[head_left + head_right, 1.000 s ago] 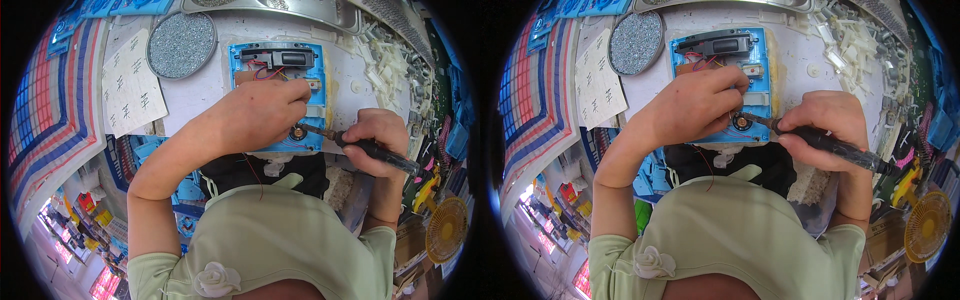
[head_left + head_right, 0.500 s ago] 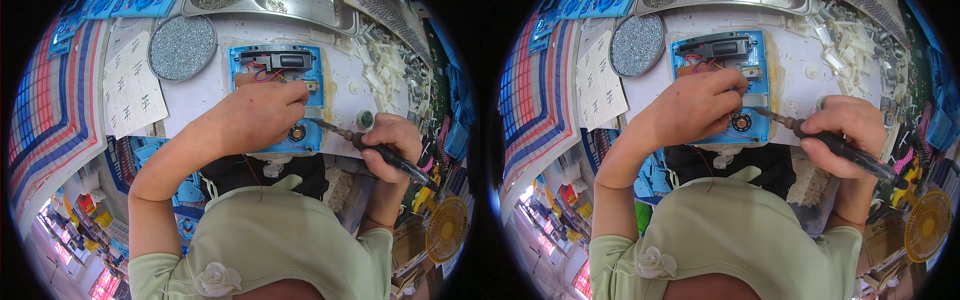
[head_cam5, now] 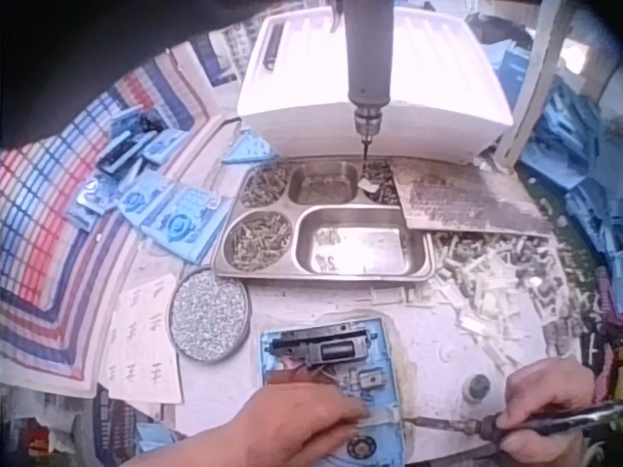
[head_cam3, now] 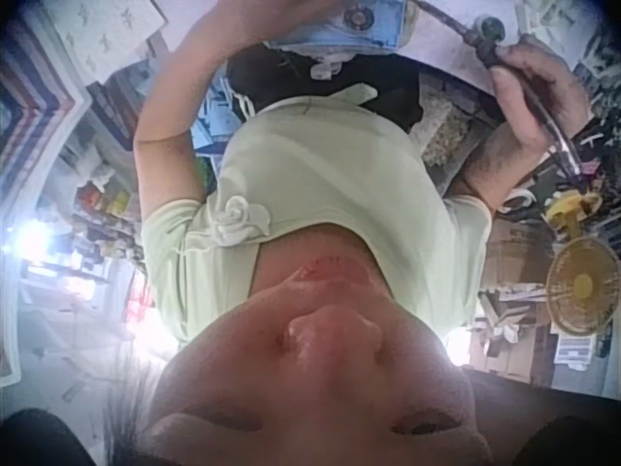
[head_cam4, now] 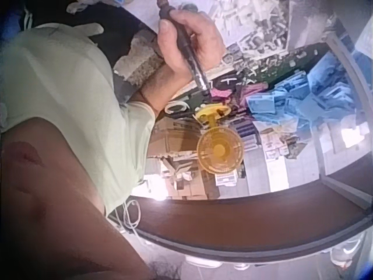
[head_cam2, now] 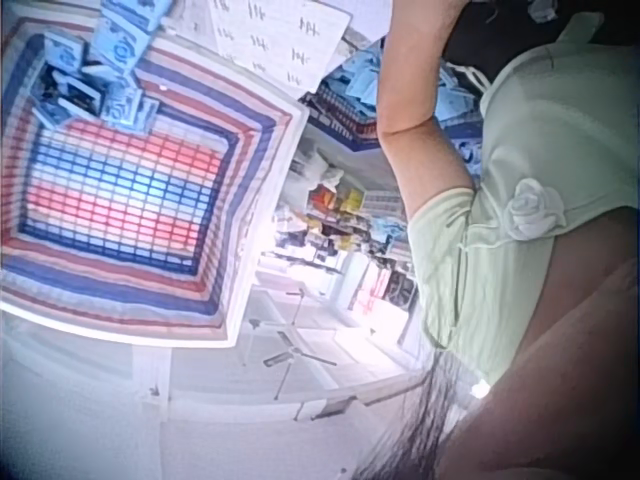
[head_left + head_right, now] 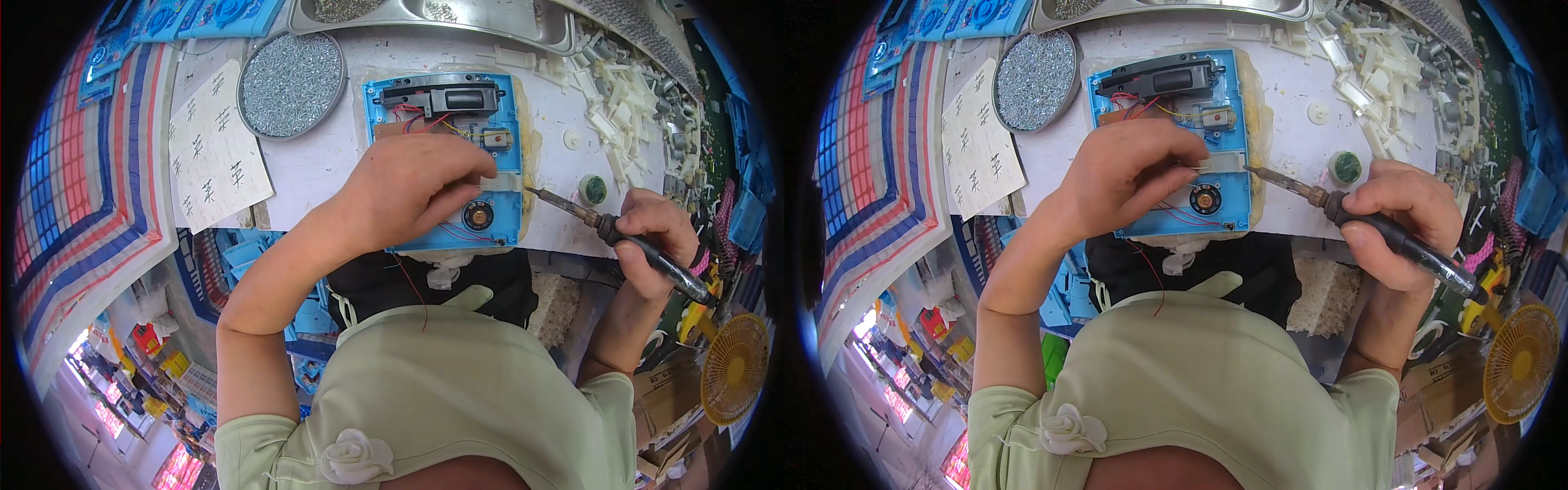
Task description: Assemble and solder components into a blue plastic housing.
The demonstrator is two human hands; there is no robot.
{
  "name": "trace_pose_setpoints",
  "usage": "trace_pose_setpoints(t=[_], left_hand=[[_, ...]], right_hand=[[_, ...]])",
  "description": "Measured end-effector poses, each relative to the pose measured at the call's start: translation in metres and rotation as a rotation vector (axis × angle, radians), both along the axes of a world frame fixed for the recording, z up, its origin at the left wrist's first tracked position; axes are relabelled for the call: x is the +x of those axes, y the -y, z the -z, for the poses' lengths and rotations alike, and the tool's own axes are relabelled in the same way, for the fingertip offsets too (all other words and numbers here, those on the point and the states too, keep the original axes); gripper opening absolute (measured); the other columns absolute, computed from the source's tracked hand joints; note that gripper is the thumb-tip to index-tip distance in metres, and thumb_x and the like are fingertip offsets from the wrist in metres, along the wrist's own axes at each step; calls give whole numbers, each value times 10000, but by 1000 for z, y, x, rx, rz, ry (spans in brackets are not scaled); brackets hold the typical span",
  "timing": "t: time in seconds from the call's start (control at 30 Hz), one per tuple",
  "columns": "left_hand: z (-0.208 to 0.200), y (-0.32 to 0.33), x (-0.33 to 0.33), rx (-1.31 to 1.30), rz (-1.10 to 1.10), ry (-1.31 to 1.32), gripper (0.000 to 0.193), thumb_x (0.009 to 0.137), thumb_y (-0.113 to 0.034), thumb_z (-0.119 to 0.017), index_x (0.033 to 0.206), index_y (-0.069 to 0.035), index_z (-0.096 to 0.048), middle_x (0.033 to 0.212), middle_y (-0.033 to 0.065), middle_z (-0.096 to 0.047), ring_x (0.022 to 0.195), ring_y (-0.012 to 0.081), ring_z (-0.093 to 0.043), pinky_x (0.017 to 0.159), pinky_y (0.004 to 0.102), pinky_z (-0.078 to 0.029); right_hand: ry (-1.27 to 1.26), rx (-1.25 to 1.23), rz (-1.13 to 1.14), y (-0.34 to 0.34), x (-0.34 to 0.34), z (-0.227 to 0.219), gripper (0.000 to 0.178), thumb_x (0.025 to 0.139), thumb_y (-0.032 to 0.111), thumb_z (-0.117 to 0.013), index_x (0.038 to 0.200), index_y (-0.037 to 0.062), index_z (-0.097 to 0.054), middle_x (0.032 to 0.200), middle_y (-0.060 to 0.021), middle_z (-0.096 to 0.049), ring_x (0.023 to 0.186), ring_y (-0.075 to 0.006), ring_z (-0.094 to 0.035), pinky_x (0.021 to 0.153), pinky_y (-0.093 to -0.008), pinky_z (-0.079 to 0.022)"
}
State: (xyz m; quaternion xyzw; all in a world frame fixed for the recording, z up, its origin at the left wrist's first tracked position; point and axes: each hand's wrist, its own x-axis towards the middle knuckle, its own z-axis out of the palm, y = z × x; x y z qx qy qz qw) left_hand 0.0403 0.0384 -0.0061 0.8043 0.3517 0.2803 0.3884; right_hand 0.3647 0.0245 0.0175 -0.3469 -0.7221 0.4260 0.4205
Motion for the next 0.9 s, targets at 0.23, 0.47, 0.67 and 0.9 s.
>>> trace_pose_setpoints(t=[0.23,0.47,0.67,0.9], left_hand=[[4,3,0,131,58,-45,217,763,-3,-755,942,-72,-654,931,83,-650,826,295,-654,706,366,-527],[2,7,2,131,39,-117,231,717,5,-746,893,-79,-621,1030,76,-598,889,289,-649,716,372,-532],[2,6,2,160,43,-123,241,699,-2,-749,883,-78,-613,1022,72,-597,883,284,-650,699,372,-536],[4,6,3,180,43,-118,247,691,-4,-750,882,-80,-612,1004,64,-598,870,279,-647,680,372,-536]], right_hand=[[-2,-8,-69,-3,-3,5,261,773,168,-784,885,-20,-642,648,-45,-535,530,-149,-419,500,-309,-267],[49,-13,-131,-4,-21,8,250,737,175,-794,856,-5,-667,594,-26,-495,501,-166,-397,487,-322,-248],[66,-19,-164,-7,-34,10,246,729,177,-795,845,-1,-671,567,-19,-454,484,-165,-385,476,-334,-227],[74,-25,-176,-8,-36,10,239,725,166,-793,851,1,-674,567,-17,-457,479,-164,-393,474,-332,-229]])
